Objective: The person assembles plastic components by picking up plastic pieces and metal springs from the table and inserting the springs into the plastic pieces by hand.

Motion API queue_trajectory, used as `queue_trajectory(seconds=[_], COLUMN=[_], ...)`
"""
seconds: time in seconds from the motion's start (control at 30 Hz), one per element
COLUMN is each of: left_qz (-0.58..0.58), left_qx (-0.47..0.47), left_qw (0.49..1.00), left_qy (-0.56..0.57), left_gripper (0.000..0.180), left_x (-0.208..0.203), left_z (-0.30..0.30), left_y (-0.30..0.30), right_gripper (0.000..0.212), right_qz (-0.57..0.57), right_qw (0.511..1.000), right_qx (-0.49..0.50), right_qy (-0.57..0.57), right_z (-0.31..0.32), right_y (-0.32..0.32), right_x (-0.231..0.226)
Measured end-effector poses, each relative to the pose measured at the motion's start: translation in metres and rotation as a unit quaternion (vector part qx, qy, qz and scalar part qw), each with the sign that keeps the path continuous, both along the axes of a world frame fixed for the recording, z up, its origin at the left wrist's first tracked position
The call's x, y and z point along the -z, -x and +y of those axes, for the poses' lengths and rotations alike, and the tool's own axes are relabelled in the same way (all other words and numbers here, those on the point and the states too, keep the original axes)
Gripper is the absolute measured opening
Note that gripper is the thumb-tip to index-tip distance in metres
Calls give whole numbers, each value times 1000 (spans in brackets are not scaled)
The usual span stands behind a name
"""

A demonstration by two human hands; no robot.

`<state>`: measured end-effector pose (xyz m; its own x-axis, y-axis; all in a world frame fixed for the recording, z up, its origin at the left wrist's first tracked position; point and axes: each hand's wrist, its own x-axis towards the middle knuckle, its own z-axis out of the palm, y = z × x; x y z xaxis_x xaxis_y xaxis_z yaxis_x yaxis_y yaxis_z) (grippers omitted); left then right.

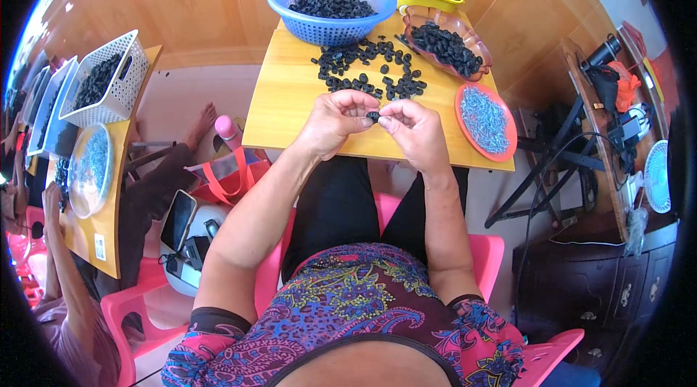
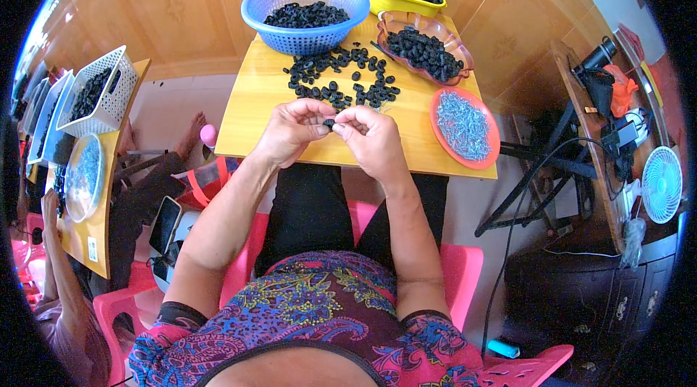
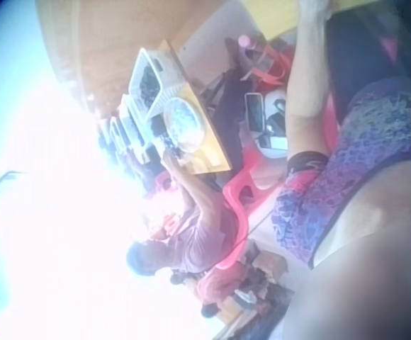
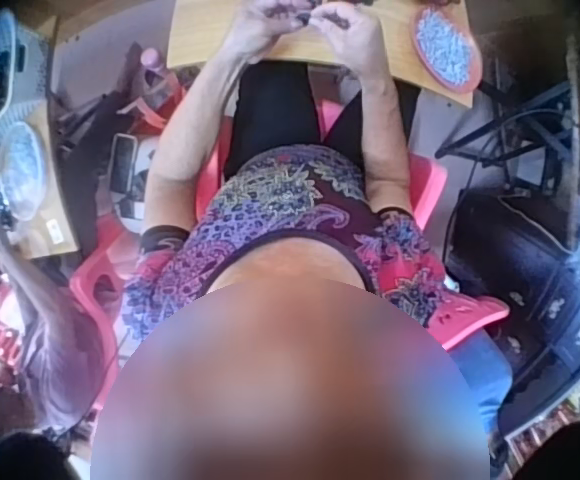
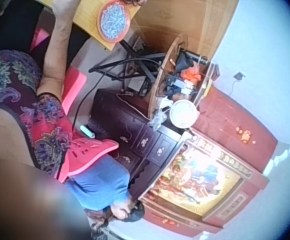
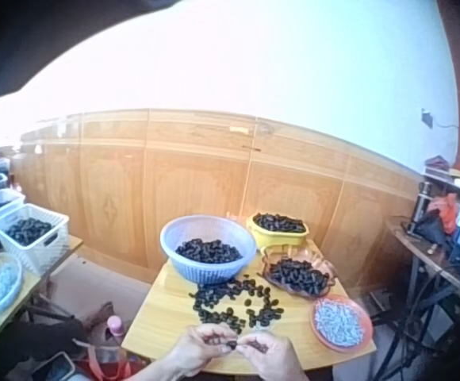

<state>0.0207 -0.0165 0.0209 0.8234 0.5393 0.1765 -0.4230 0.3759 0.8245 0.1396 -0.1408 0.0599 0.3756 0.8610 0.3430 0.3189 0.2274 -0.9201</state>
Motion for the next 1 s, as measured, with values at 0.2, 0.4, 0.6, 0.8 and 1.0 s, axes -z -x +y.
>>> queue_trajectory(seconds=[0.2,0.4,0.6,0.8,1.0], left_qz=[-50,-97,-66,-55,-76], left_qx=[3,-36,-20,-1,44], left_qw=[996,980,979,981,981], left_qy=[78,170,190,184,171], left_gripper=[26,23,21,19,20], left_x=[1,4,7,11,13], left_z=[13,39,41,45,41], left_y=[3,10,11,13,9], right_gripper=[18,13,11,13,9], right_qz=[32,-163,-363,-357,-396], right_qw=[998,980,916,907,894], right_qx=[27,86,143,175,118], right_qy=[54,69,94,139,172], right_z=[4,22,58,65,53], right_y=[-9,1,17,21,7], right_x=[-5,21,48,51,50])
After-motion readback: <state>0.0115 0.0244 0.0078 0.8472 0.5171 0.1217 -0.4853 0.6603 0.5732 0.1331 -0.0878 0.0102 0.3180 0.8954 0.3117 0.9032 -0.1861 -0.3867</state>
